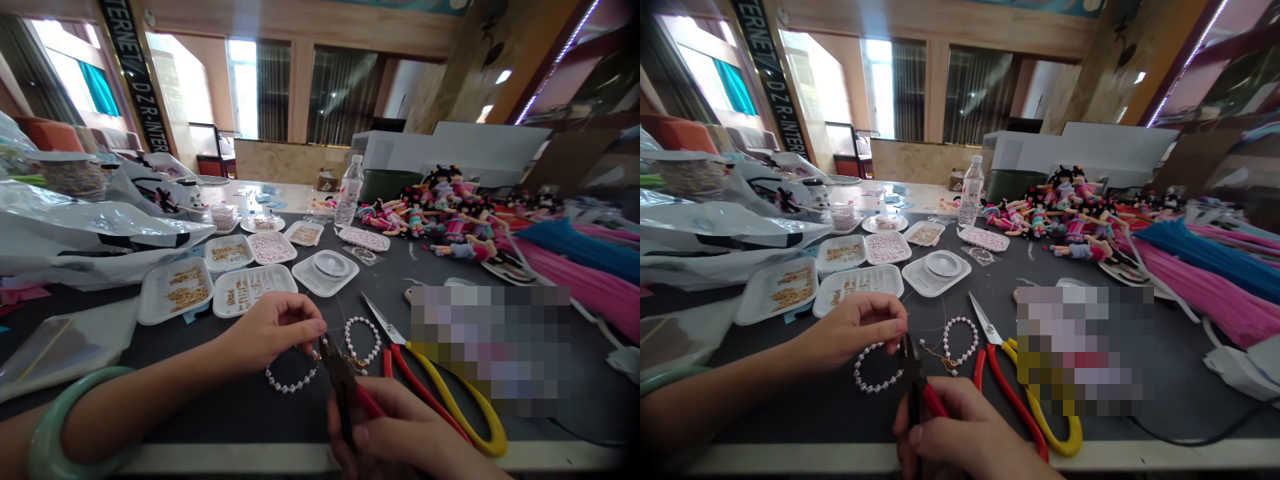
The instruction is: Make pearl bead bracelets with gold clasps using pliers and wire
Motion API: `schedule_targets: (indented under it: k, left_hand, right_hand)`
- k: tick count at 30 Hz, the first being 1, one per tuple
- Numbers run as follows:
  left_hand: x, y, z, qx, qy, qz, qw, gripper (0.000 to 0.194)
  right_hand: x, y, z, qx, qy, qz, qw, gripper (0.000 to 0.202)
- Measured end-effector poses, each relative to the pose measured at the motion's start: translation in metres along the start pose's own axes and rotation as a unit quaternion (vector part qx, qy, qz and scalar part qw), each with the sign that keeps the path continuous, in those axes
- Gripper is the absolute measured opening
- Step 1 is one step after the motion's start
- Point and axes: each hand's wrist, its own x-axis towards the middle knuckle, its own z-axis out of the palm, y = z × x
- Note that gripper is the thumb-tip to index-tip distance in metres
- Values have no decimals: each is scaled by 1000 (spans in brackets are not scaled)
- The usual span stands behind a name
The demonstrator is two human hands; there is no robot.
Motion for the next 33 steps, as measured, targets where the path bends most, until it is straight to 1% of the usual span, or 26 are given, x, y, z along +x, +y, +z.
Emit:
schedule_targets:
  k: [2,7,11,18,25,28,33]
  left_hand:
    - [0,0,-1,3,-4,0,1000,14]
    - [0,1,-2,24,-24,25,999,13]
    - [1,0,-3,16,-26,38,999,13]
    - [1,-1,-3,5,-23,33,999,10]
    - [0,1,-3,3,-12,12,1000,8]
    - [0,1,-2,9,-10,15,1000,9]
    - [0,0,-4,5,-21,27,999,11]
  right_hand:
    - [0,-1,0,-11,-1,2,1000,24]
    - [0,1,-1,17,-6,-6,1000,24]
    - [-1,1,-1,2,-3,8,1000,28]
    - [-2,-3,0,-16,1,16,1000,30]
    - [-1,-4,-1,-19,-3,12,1000,31]
    - [0,-2,-2,-9,-5,12,1000,31]
    - [0,0,-3,4,-13,1,1000,28]
